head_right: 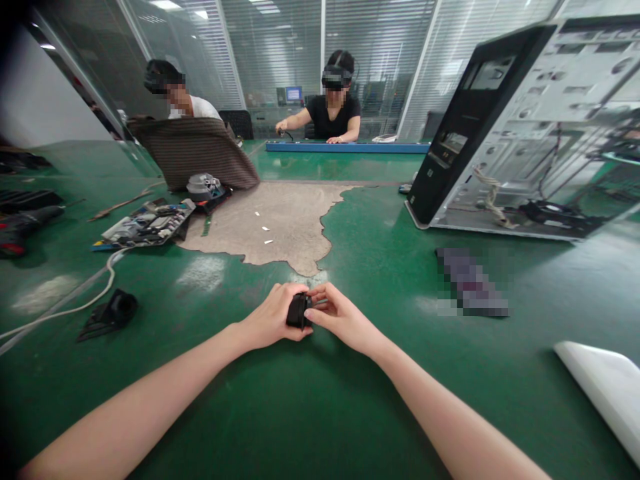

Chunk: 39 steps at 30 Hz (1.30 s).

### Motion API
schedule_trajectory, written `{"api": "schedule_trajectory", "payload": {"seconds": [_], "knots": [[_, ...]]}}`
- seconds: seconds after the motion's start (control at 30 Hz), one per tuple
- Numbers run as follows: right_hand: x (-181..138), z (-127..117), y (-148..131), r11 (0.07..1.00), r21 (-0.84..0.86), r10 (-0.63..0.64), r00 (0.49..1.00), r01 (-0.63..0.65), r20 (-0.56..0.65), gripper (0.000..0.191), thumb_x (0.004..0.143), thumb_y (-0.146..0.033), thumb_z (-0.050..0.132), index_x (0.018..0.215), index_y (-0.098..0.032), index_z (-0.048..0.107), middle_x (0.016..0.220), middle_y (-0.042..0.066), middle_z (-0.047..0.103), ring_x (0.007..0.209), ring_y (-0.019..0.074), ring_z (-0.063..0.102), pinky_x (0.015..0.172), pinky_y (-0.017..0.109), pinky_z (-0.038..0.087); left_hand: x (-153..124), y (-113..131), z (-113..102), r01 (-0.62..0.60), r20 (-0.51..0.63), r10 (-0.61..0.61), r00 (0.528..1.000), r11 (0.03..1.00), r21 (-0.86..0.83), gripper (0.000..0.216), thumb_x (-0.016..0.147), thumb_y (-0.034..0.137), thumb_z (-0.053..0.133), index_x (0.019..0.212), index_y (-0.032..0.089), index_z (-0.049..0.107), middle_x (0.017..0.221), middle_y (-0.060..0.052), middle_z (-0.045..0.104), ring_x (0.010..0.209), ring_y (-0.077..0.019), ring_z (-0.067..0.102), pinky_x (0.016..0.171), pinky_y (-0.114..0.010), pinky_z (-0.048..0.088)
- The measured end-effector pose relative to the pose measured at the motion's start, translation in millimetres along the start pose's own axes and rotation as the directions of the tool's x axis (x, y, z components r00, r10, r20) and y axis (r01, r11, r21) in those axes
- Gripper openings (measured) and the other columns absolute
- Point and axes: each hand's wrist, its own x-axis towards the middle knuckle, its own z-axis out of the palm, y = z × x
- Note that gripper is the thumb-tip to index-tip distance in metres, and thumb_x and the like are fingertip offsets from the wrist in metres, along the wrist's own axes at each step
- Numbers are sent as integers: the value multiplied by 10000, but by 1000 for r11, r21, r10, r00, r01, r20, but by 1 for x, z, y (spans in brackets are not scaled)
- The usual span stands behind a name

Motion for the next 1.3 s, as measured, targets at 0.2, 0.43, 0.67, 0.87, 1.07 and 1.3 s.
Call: {"api": "schedule_trajectory", "payload": {"seconds": [0.2, 0.43, 0.67, 0.87, 1.07, 1.3], "knots": [[-4, 1, -4, 998, 56, -23, 998, 20, 61, 278, 714, -259, 639, 890, -221, 427, 867, -16, 538, 857, 129, 563, 806, 309, 444, 0, 0, 0, 9, -3, -9, 1000, 1000, 11, 604, 647, 339, 626, 1117, 192, 277, 1029, -76, 495, 909, -230, 489, 768, -362, 361], [0, 5, -3, 998, -67, -10, 997, 5, -72, 214, 777, -331, 545, 931, -215, 453, 882, 9, 525, 819, 137, 545, 759, 314, 455, 0, 1, -1, 6, -2, -6, 1000, 1000, -13, 641, 627, 336, 651, 1128, 201, 276, 1056, -80, 495, 941, -240, 490, 791, -373, 362], [-4, 0, -4, 997, -32, -62, 996, 64, 59, 305, 692, -207, 657, 908, -219, 442, 963, -2, 520, 945, 146, 539, 890, 346, 410, 0, 0, 0, 14, 8, -14, 1000, 1000, 12, 595, 653, 338, 629, 1114, 187, 285, 1037, -79, 499, 911, -234, 496, 774, -371, 364], [-2, 6, -4, 999, -12, -41, 997, 41, -61, 162, 774, -298, 558, 871, -215, 457, 877, 0, 530, 852, 136, 558, 801, 324, 453, 0, 0, 0, 16, 1, -16, 1000, 1000, -3, 629, 634, 347, 644, 1125, 195, 280, 1056, -83, 496, 940, -243, 493, 784, -378, 363], [-1, 2, -4, 999, -31, -12, 1000, 12, 8, 269, 733, -274, 613, 936, -219, 445, 913, 12, 544, 891, 153, 560, 838, 358, 446, -1, 0, -1, 6, -2, -6, 1000, 1000, -5, 630, 633, 336, 642, 1129, 193, 280, 1047, -84, 495, 936, -242, 488, 779, -373, 364], [-3, 3, -3, 999, 29, -41, 999, 41, -11, 199, 750, -288, 595, 861, -218, 444, 927, 4, 525, 892, 132, 558, 845, 329, 445, 1, 1, -1, 9, -13, -9, 1000, 1000, -10, 608, 632, 334, 641, 1114, 194, 299, 1023, -72, 498, 907, -234, 492, 768, -366, 370]]}}
